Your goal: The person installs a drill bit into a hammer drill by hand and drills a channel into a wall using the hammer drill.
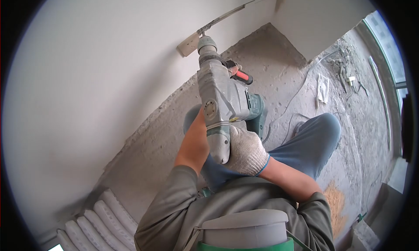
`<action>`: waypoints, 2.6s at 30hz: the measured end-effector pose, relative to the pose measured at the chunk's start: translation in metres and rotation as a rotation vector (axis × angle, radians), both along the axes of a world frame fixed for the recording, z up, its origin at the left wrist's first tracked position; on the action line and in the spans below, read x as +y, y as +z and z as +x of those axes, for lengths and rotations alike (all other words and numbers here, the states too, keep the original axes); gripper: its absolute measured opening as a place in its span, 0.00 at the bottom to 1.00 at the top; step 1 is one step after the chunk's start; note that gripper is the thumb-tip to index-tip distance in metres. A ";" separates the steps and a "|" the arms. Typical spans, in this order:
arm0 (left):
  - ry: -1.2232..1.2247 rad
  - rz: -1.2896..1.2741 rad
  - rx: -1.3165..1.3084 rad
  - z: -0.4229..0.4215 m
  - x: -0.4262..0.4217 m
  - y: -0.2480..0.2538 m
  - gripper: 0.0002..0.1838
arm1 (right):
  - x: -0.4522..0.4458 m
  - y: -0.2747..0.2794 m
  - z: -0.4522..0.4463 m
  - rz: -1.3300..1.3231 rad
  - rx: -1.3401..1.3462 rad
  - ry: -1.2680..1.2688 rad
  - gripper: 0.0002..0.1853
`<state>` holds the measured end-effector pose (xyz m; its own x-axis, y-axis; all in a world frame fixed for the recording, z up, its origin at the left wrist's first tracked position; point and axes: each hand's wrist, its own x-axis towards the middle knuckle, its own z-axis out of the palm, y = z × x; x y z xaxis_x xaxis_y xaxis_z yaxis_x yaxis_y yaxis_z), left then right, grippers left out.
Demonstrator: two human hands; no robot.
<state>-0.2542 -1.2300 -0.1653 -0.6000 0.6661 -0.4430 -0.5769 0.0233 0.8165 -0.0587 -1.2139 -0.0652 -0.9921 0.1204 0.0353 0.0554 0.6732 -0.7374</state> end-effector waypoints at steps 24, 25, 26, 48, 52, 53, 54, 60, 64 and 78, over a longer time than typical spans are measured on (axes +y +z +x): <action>-0.026 0.032 -0.032 0.004 0.002 -0.010 0.15 | -0.002 -0.005 -0.005 0.018 -0.203 -0.007 0.27; -0.024 0.026 -0.032 0.006 0.000 -0.011 0.15 | -0.005 -0.008 -0.001 0.010 -0.211 -0.007 0.27; -0.023 0.022 -0.032 0.005 0.000 -0.012 0.15 | -0.005 -0.009 -0.001 -0.007 -0.158 0.015 0.27; 0.038 -0.281 0.138 -0.001 0.033 0.005 0.15 | 0.052 -0.020 0.009 -0.190 -0.017 0.029 0.30; 0.131 -0.096 0.215 -0.007 0.053 -0.044 0.13 | 0.069 -0.012 0.010 -0.202 -0.043 0.023 0.30; 0.122 0.036 0.695 -0.014 0.059 -0.075 0.10 | 0.074 -0.015 0.017 -0.223 -0.019 -0.023 0.30; 0.056 -0.008 0.701 -0.012 0.059 -0.079 0.09 | 0.075 -0.017 0.027 -0.259 -0.007 -0.074 0.30; -0.076 -0.023 0.306 -0.024 0.065 -0.122 0.09 | 0.077 -0.018 0.038 -0.133 0.030 -0.055 0.30; -0.166 0.511 -0.157 -0.055 0.075 -0.191 0.08 | 0.084 -0.008 0.023 -0.225 -0.070 -0.024 0.27; -0.049 -0.078 0.094 -0.019 0.091 -0.045 0.16 | 0.135 0.001 0.068 -0.756 0.052 -0.490 0.10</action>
